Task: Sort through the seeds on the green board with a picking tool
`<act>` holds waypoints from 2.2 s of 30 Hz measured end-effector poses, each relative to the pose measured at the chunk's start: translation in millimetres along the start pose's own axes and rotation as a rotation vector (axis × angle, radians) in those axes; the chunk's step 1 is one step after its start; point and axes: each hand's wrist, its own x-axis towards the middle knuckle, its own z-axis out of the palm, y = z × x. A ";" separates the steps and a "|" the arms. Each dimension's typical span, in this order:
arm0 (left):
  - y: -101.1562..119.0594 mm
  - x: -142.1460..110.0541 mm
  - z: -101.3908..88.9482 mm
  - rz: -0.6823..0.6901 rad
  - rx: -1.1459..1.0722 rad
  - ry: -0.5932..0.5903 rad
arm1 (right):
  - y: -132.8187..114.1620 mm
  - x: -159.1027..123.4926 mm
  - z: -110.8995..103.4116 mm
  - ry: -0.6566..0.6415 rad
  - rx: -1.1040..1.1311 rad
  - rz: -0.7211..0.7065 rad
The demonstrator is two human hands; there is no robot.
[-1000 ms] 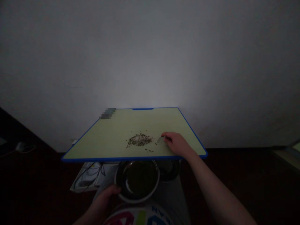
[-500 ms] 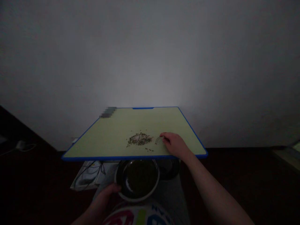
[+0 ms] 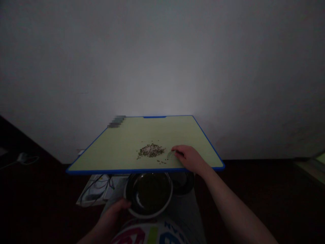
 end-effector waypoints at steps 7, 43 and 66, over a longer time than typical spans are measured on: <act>-1.7 2.4 -1.8 0.000 -0.027 -0.006 | -4.6 -5.3 1.6 -0.001 -0.013 0.007; -1.2 -2.9 6.5 0.035 -0.027 0.015 | -54.1 17.8 32.4 -0.052 0.027 0.035; 4.3 -1.0 -0.8 0.010 -0.017 0.015 | -22.6 -9.5 11.3 0.240 0.080 0.166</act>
